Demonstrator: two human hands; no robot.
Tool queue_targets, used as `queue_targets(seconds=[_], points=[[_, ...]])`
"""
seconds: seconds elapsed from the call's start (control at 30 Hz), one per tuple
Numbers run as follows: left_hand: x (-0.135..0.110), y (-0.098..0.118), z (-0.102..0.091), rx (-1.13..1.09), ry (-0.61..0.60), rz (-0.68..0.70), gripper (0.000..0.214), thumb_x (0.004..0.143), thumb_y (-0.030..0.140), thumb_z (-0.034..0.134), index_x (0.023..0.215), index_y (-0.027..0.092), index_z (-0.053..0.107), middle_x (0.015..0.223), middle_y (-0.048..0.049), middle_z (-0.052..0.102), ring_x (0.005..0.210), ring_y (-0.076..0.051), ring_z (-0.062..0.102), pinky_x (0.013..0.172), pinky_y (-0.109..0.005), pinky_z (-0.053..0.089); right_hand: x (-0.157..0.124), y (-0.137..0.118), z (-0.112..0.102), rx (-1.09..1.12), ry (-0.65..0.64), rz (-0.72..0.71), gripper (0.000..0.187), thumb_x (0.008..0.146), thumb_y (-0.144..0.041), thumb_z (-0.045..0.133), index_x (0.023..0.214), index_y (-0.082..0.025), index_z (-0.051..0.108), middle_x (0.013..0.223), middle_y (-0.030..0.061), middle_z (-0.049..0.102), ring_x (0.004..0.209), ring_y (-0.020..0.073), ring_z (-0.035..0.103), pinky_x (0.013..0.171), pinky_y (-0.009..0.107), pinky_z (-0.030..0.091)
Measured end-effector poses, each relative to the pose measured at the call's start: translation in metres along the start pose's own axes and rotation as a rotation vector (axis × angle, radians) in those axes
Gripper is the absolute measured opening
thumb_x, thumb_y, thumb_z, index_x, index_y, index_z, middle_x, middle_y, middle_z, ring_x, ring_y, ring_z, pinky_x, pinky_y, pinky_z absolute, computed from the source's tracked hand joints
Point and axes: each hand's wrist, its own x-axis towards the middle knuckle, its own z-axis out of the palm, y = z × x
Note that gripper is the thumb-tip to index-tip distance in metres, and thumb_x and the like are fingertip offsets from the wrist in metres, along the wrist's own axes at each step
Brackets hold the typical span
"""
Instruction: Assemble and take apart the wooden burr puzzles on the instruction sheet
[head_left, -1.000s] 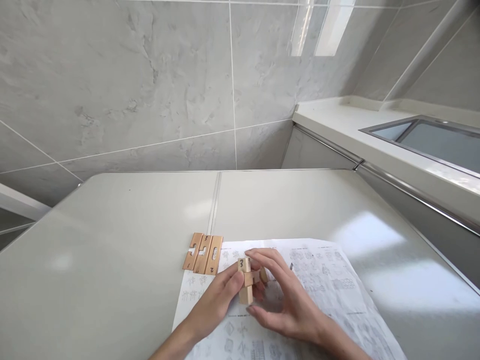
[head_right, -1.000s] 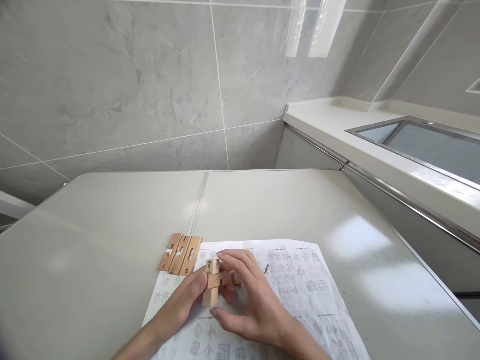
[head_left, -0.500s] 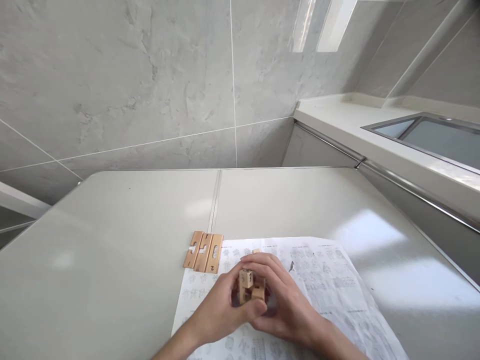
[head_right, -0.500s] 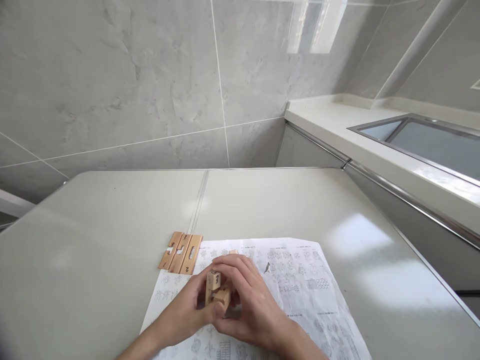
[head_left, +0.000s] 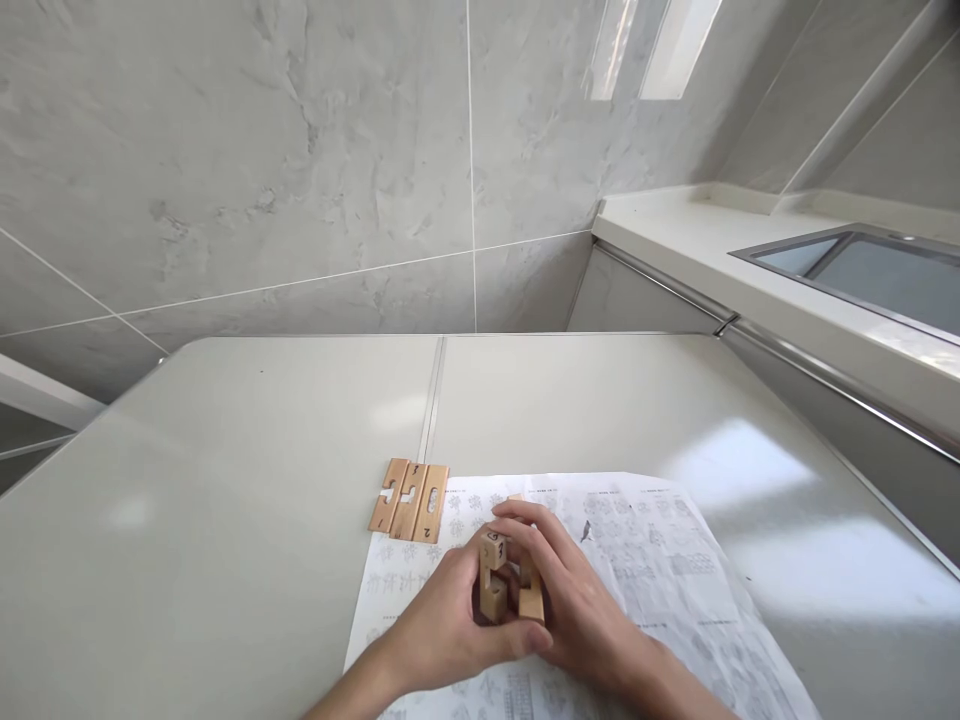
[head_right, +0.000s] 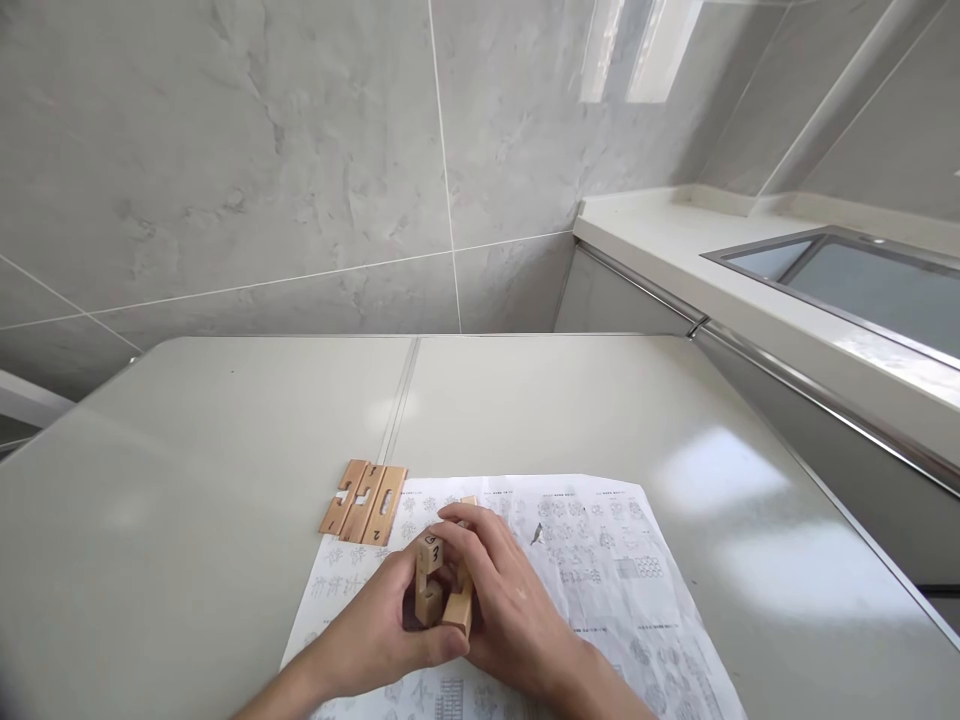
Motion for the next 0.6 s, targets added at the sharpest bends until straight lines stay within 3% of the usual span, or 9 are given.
queue_targets(seconds=[0.13, 0.33, 0.5, 0.6], points=[[0.0, -0.002, -0.003, -0.054, 0.006, 0.008, 0.066, 0.078, 0.059, 0.088, 0.124, 0.021, 0.06, 0.101, -0.002, 0.059, 0.089, -0.019, 0.052, 0.076, -0.03, 0.043, 0.0, 0.001, 0.001, -0.023, 0.034, -0.013, 0.078, 0.088, -0.006, 0.061, 0.158, -0.029, 0.035, 0.145, 0.0169, 0.053, 0.128, 0.0325, 0.063, 0.098, 0.047, 0.063], [0.003, 0.0, -0.007, -0.319, -0.072, 0.042, 0.079, 0.079, 0.066, 0.087, 0.136, 0.022, 0.053, 0.094, 0.0005, 0.058, 0.077, -0.012, 0.053, 0.065, -0.025, 0.047, -0.003, 0.008, 0.002, -0.036, 0.066, 0.003, 0.081, 0.099, -0.022, 0.069, 0.168, -0.034, 0.027, 0.149, 0.0171, 0.054, 0.135, 0.0345, 0.061, 0.102, 0.047, 0.063], [0.006, -0.002, -0.009, -0.401, -0.082, 0.089, 0.083, 0.081, 0.068, 0.084, 0.14, 0.02, 0.051, 0.086, 0.0024, 0.056, 0.071, -0.011, 0.056, 0.059, -0.022, 0.05, -0.003, 0.01, 0.003, -0.015, 0.117, -0.016, 0.063, 0.105, -0.02, 0.06, 0.163, -0.035, 0.04, 0.146, 0.0149, 0.058, 0.126, 0.0305, 0.067, 0.099, 0.046, 0.065], [0.006, -0.004, -0.009, -0.435, -0.083, 0.071, 0.084, 0.079, 0.061, 0.09, 0.141, 0.02, 0.051, 0.088, 0.0008, 0.058, 0.077, -0.014, 0.062, 0.056, -0.021, 0.05, -0.002, 0.011, 0.002, -0.016, 0.17, -0.015, 0.053, 0.104, -0.016, 0.06, 0.154, -0.034, 0.052, 0.14, 0.0134, 0.062, 0.123, 0.029, 0.068, 0.097, 0.045, 0.064]])
